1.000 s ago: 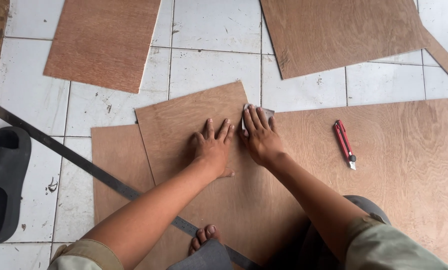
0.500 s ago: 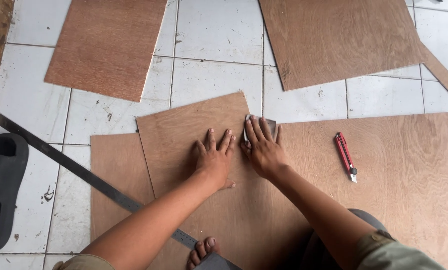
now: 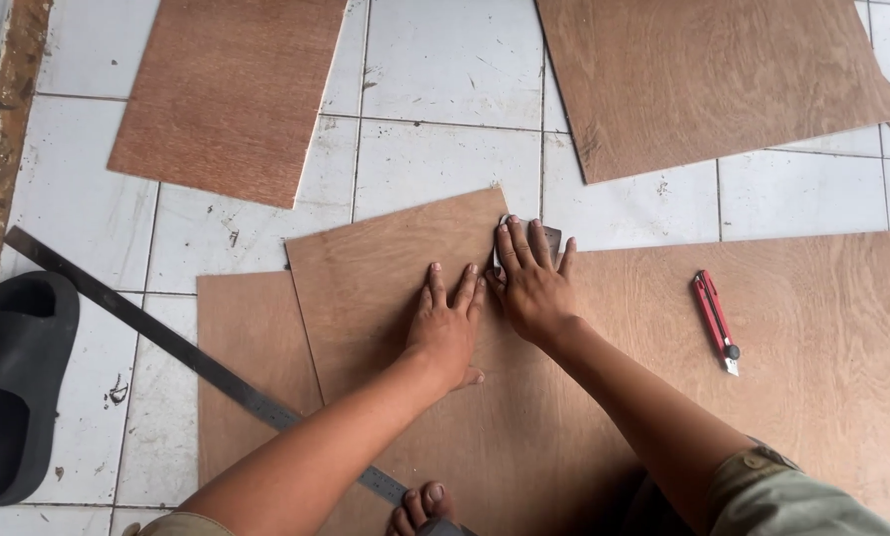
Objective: Hand-sanding the edges and surfaces of small plywood pieces using sandpaper.
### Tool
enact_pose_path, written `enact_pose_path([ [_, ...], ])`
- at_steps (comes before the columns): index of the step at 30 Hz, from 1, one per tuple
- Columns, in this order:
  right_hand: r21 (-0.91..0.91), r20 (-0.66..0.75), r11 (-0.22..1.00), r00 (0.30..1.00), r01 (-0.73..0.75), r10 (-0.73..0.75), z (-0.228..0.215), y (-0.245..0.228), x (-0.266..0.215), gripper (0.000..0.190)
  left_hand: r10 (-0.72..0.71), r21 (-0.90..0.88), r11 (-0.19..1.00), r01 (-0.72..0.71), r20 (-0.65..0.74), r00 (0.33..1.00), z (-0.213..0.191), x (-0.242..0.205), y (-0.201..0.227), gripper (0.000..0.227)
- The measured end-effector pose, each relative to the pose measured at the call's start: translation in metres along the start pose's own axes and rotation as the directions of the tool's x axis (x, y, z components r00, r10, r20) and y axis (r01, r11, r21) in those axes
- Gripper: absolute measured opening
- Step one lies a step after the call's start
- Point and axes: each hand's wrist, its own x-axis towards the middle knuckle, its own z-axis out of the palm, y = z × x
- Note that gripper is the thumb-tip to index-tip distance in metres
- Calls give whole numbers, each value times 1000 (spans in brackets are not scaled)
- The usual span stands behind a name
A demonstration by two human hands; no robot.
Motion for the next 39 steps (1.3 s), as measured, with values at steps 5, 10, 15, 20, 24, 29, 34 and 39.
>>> enact_pose_path([
  [5, 11, -80, 1000, 996, 28, -27, -9, -9, 48, 59, 12, -19, 1000, -12, -19, 1000, 11, 1, 1, 113],
  [10, -14, -26, 1000, 999, 27, -28, -11, -10, 27, 56, 17, -4, 1000, -17, -23, 1000, 7, 3, -3, 109],
  [15, -4, -79, 1000, 997, -9, 9, -19, -7, 65, 57, 6, -26, 1000, -6, -24, 1000, 9, 5, -3, 111],
  [20, 16, 31, 1000, 999, -21, 20, -35, -18, 28, 56, 5, -8, 1000, -5, -2, 1000, 4, 7, -8, 110],
  [24, 2, -60, 999, 997, -41, 41, -21, -2, 73, 57, 14, -29, 999, -14, -4, 1000, 4, 3, -5, 110],
  [29, 19, 48, 998, 997, -64, 63, -31, -13, 12, 57, 24, -36, 999, -24, -8, 1000, 5, 0, -8, 110],
  [34, 11, 56, 999, 997, -53, 53, -22, -5, 30, 57, 40, -46, 998, -39, 28, 999, 3, 3, -4, 107],
  [39, 58, 68, 998, 998, -16, 12, -37, -13, 7, 56, 21, -60, 998, -19, 34, 999, -1, -1, -5, 108],
])
